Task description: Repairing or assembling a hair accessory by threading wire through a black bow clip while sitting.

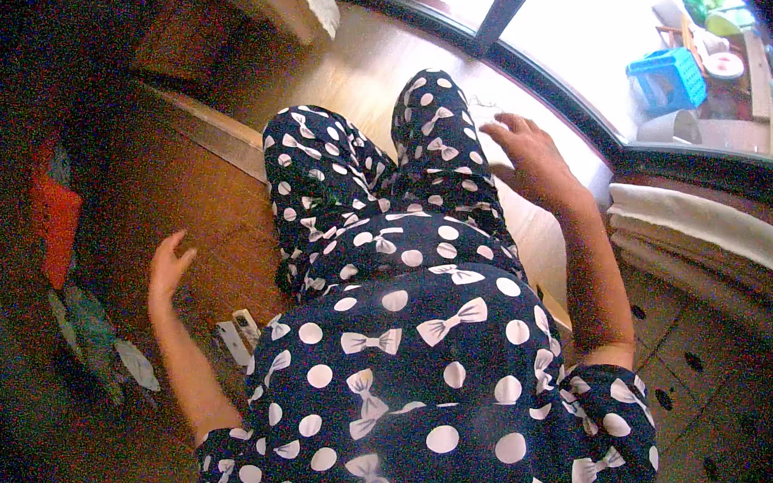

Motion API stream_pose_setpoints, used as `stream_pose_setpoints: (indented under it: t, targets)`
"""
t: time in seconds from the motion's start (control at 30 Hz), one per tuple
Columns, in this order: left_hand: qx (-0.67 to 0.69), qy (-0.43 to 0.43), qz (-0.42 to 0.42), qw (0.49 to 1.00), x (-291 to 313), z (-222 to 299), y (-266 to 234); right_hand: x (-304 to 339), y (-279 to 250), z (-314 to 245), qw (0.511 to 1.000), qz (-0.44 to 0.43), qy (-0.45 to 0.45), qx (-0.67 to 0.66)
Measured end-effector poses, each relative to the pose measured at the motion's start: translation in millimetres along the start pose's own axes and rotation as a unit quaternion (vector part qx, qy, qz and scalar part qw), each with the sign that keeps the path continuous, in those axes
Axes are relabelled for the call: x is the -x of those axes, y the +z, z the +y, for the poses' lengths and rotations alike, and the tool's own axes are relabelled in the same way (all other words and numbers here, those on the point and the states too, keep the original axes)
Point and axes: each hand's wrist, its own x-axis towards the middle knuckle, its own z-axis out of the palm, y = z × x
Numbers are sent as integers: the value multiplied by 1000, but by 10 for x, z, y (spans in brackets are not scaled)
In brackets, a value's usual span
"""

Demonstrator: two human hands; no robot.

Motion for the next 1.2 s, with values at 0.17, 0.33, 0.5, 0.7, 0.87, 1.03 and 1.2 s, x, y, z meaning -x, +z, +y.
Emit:
stream_pose_setpoints:
  t: [0.17, 0.33, 0.5, 0.7, 0.87, 1.03, 1.2]
  targets:
    - [110, 238, 127, 957, -153, 1462, 296, -493, 106, -534, 968, 37, -20, -247]
    - [122, 275, 63, 952, -133, 2058, 508, -940, 856, -1193, 968, -94, -93, -213]
    - [126, 249, 43, 959, -16, 2126, 542, -1149, 1224, -1439, 969, -144, -109, -168]
    - [376, 144, -10, 915, 69, 2222, 708, -1224, 816, -1381, 788, -156, -57, -593]
    - [595, 102, -75, 794, 25, 2504, 628, -1160, 660, -1348, 739, -123, -84, -657]
    - [599, 62, -103, 792, -16, 2444, 655, -1101, 533, -1231, 704, -50, -15, -708]
    - [595, 63, -77, 797, -29, 2420, 617, -1058, 594, -1096, 590, -32, 11, -807]
